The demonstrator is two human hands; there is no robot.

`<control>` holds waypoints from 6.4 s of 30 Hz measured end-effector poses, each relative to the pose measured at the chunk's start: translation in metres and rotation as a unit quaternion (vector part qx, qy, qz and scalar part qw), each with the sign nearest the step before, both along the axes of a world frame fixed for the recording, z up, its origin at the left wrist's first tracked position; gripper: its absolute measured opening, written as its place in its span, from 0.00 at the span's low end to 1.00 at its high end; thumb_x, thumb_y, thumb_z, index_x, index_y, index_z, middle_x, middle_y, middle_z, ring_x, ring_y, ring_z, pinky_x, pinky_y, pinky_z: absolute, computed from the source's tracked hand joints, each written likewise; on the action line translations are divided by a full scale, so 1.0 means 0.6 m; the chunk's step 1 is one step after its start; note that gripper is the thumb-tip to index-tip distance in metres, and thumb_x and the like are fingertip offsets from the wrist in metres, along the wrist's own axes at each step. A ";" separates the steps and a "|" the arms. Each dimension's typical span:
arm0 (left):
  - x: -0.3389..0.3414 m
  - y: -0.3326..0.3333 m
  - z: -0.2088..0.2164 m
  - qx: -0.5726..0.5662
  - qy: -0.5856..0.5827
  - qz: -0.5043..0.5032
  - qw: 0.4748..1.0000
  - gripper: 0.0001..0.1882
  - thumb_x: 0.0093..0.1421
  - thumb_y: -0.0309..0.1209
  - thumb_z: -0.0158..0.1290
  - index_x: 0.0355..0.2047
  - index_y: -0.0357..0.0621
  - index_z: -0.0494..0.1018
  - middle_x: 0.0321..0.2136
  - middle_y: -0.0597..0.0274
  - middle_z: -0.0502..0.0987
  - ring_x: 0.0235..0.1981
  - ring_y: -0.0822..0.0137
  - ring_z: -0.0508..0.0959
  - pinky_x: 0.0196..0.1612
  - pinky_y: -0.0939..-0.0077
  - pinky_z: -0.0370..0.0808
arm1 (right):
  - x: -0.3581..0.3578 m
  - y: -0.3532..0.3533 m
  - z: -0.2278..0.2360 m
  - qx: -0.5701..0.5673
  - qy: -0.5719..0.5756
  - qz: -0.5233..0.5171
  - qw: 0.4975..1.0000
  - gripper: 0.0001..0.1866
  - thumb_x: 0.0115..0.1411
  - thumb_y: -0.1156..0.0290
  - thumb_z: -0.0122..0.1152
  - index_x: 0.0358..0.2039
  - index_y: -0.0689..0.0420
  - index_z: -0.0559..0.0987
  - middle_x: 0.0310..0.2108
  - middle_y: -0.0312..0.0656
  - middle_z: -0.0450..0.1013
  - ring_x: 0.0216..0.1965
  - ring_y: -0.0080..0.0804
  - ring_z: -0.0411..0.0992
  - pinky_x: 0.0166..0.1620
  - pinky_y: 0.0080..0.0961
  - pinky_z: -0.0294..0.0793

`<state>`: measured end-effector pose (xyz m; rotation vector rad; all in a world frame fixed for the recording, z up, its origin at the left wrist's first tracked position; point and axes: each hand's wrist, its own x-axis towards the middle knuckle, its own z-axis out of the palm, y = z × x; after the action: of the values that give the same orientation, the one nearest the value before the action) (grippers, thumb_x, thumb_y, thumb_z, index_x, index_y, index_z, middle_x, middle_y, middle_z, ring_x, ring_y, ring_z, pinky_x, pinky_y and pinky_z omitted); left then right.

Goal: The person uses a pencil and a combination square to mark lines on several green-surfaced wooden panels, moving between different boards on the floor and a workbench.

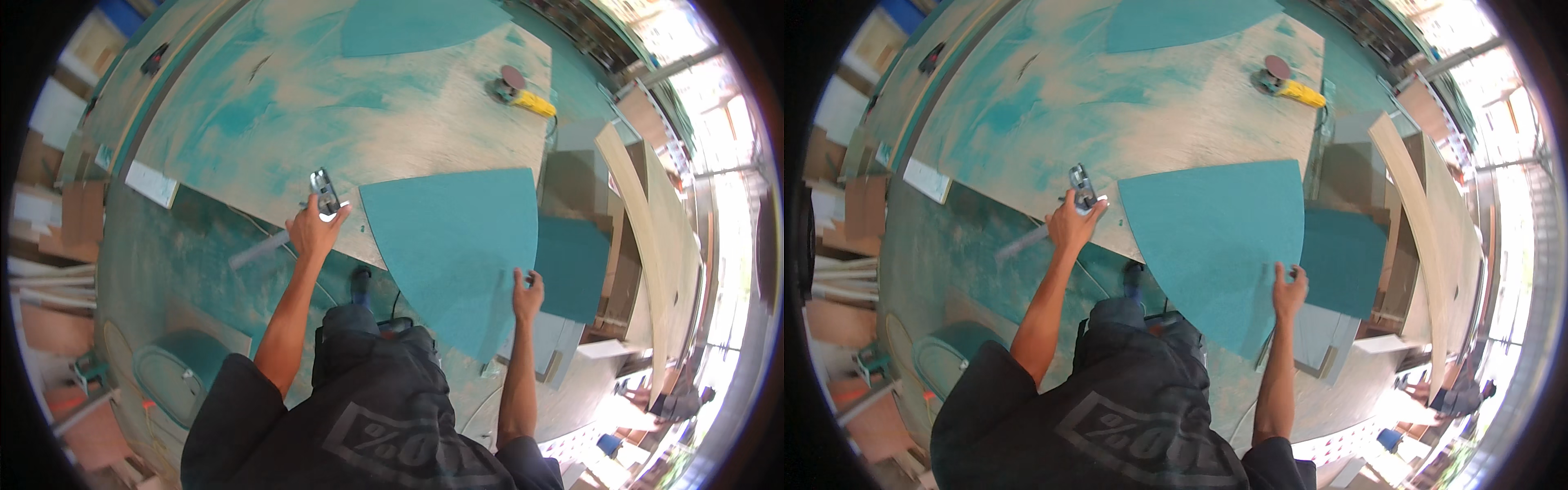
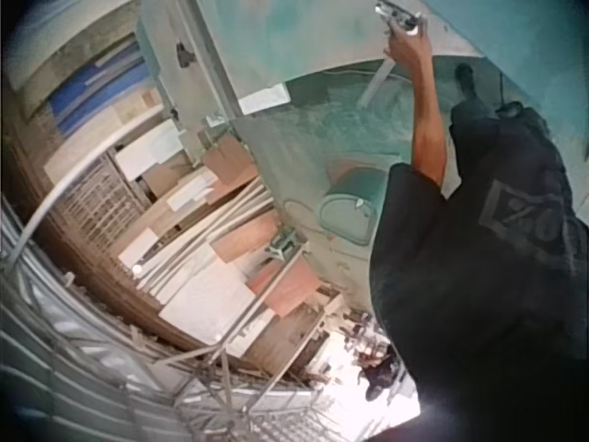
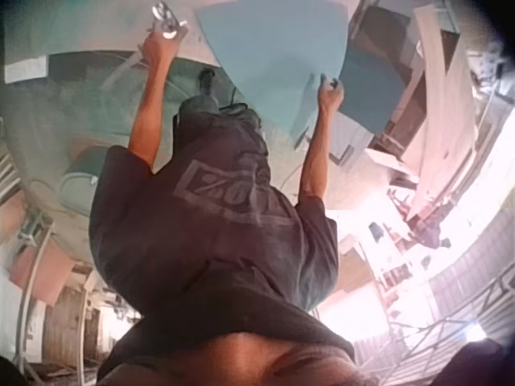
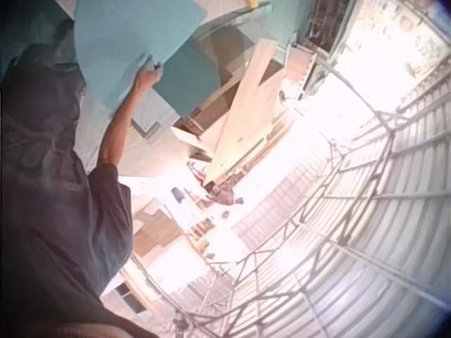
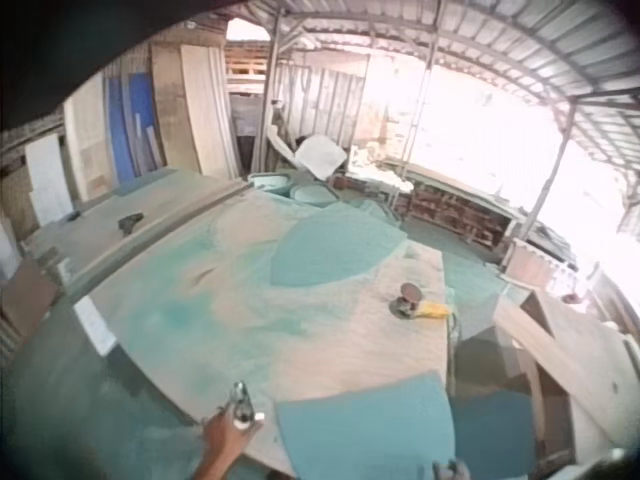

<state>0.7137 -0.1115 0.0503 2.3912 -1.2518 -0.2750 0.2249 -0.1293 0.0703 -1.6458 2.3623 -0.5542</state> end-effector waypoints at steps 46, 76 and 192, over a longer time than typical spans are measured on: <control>-0.157 0.181 -0.081 0.042 -0.084 0.309 0.946 0.45 0.55 0.65 0.56 0.62 0.45 0.67 0.31 0.49 0.78 0.35 0.51 0.78 0.43 0.55 0.67 | 0.044 -0.312 -0.093 -0.055 -0.026 0.351 0.935 0.36 0.58 0.46 0.66 0.56 0.60 0.69 0.52 0.48 0.66 0.51 0.48 0.69 0.48 0.47 0.72; -0.165 0.109 -0.058 0.196 -0.035 0.405 0.892 0.41 0.59 0.59 0.54 0.65 0.48 0.62 0.53 0.47 0.75 0.58 0.47 0.69 0.60 0.44 0.60 | 0.015 -0.488 -0.064 0.149 0.011 0.563 0.813 0.46 0.37 0.36 0.78 0.38 0.64 0.69 0.35 0.54 0.74 0.41 0.55 0.74 0.44 0.47 0.73; -0.210 0.178 -0.116 -0.333 0.311 0.532 0.714 0.08 0.62 0.30 0.59 0.33 0.36 0.77 0.28 0.63 0.81 0.27 0.76 0.77 0.29 0.78 0.71 | 0.465 -0.127 -0.063 0.309 -0.437 0.624 0.570 0.14 0.70 0.69 0.55 0.50 0.65 0.77 0.42 0.42 0.79 0.43 0.24 0.76 0.46 0.21 0.74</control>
<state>0.5877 -0.0046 -0.0192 1.7238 0.3875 -0.1737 0.5040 -0.2054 0.0323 -1.5678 0.2697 -0.0850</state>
